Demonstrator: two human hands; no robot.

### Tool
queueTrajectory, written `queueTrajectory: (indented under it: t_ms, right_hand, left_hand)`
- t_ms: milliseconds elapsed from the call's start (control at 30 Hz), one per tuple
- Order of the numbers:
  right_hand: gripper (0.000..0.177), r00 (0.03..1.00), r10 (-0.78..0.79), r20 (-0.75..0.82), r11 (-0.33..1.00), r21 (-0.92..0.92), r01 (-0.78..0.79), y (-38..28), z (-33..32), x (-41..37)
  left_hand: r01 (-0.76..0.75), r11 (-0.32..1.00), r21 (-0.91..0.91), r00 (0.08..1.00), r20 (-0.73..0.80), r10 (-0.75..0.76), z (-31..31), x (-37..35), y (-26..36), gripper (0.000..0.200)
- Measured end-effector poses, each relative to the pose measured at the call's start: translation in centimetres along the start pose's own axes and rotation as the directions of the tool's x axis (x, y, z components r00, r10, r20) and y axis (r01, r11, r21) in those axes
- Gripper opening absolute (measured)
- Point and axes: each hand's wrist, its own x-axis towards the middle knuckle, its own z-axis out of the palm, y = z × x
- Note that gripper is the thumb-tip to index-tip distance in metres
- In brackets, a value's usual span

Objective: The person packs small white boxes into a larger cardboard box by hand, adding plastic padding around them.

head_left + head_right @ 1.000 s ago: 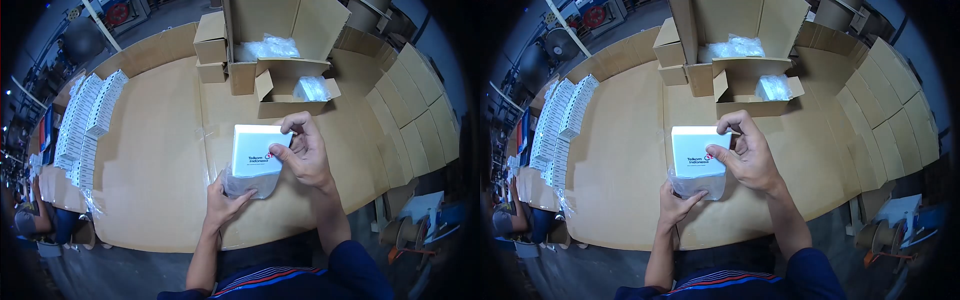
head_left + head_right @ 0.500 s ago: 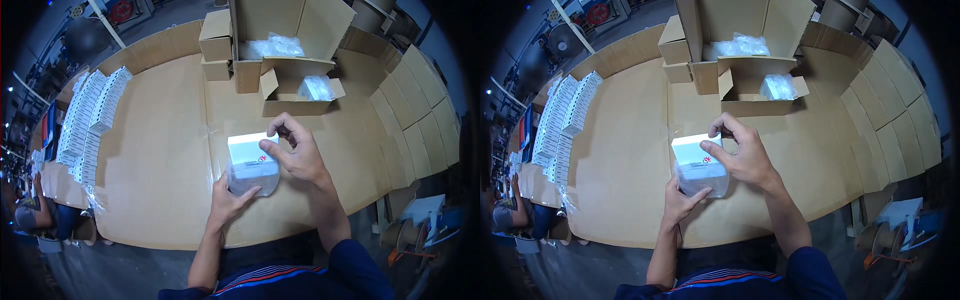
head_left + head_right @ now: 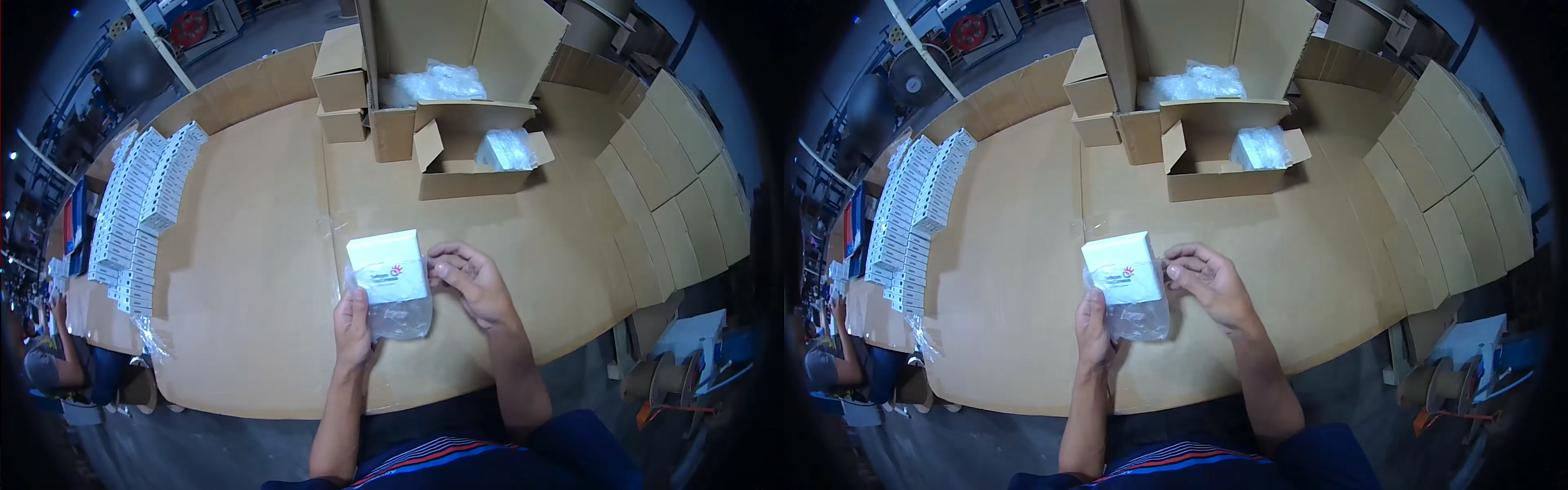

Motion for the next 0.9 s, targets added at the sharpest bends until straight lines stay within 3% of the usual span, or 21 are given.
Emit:
queueTrajectory:
  t_ms: [100, 200, 433, 533, 633, 733, 867, 900]
  right_hand:
    - [0.015, 1.0, 0.001, -0.019, 0.992, 0.124, 0.001, 1.5, 0.7, -0.5]
    - [0.014, 0.999, -0.041, -0.034, 0.986, 0.159, 0.046, 2.2, 0.3, -0.4]
    - [0.01, 0.982, -0.177, -0.068, 0.98, 0.077, 0.182, 1.6, 0.7, -0.1]
    - [0.013, 0.979, -0.194, -0.068, 0.975, 0.094, 0.2, 2.4, 0.8, 0.1]
    - [0.021, 0.973, -0.175, -0.149, 0.969, 0.148, 0.197, 2.3, 1.6, 0.2]
    - [0.03, 0.969, -0.23, -0.091, 0.97, 0.061, 0.236, 1.2, 3.6, -0.5]
    - [0.036, 0.976, -0.187, -0.116, 0.982, -0.056, 0.181, 3.7, 2.2, -0.1]
    - [0.036, 0.961, -0.257, -0.097, 0.966, -0.047, 0.254, 3.9, 2.1, 0.1]
  left_hand:
    - [0.012, 0.999, 0.05, 0.999, 0.037, -0.013, -0.6, 0.4, -0.1, 0.047]
    - [-0.087, 0.982, 0.17, 0.996, 0.023, 0.084, -0.7, 0.9, -0.5, 0.046]
    - [-0.151, 0.932, 0.328, 0.984, 0.143, 0.109, 1.0, 0.7, 2.1, 0.062]
    - [-0.174, 0.923, 0.342, 0.984, 0.096, 0.149, 0.6, 1.3, 0.8, 0.058]
    - [-0.051, 0.996, 0.07, 0.998, 0.026, 0.049, 2.1, 1.1, 1.4, 0.059]
    - [-0.074, 0.997, 0.033, 0.996, 0.045, 0.072, 2.0, 1.4, 1.2, 0.06]
    - [-0.047, 0.973, 0.225, 0.999, 0.015, 0.045, 1.9, 1.3, 1.5, 0.059]
    - [-0.098, 0.958, 0.268, 0.995, 0.03, 0.093, 2.5, 1.5, 1.3, 0.057]
